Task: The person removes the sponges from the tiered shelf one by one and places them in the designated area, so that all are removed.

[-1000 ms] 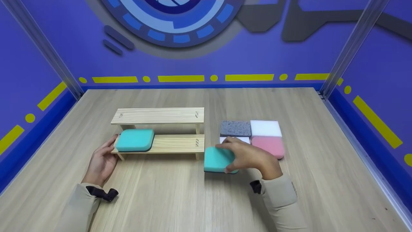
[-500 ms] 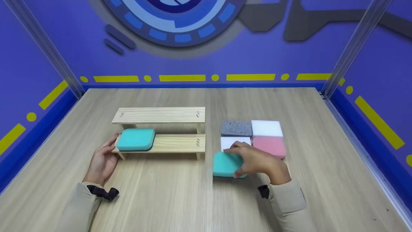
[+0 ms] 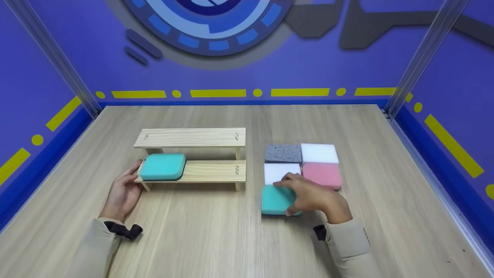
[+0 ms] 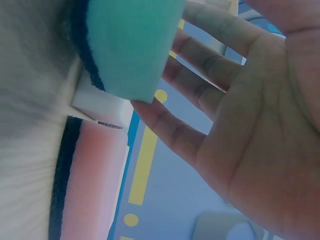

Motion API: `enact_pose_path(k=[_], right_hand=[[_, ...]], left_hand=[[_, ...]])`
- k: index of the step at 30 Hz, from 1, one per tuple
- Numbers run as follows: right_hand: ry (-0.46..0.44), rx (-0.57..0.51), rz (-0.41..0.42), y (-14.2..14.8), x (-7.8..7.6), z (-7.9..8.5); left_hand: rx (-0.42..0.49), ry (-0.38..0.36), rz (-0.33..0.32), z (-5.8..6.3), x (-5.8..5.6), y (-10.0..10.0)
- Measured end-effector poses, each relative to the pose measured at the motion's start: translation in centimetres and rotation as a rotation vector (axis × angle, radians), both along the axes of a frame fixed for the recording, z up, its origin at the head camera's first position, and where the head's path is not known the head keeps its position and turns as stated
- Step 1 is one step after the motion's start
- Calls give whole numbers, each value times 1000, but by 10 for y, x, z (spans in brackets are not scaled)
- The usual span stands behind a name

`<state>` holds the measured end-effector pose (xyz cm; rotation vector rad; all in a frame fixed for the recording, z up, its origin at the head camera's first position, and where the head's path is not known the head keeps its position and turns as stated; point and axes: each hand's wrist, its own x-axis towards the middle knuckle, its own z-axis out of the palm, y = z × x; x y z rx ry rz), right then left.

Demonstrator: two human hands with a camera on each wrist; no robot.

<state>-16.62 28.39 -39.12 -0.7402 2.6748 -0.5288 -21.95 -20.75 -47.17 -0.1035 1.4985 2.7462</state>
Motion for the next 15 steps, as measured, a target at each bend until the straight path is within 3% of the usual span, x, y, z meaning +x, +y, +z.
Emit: enact_pose_path(k=[15], right_hand=[[26,18,-7,6,4,-9]], left_hand=[[-4,-4,-5,1,1,-1]])
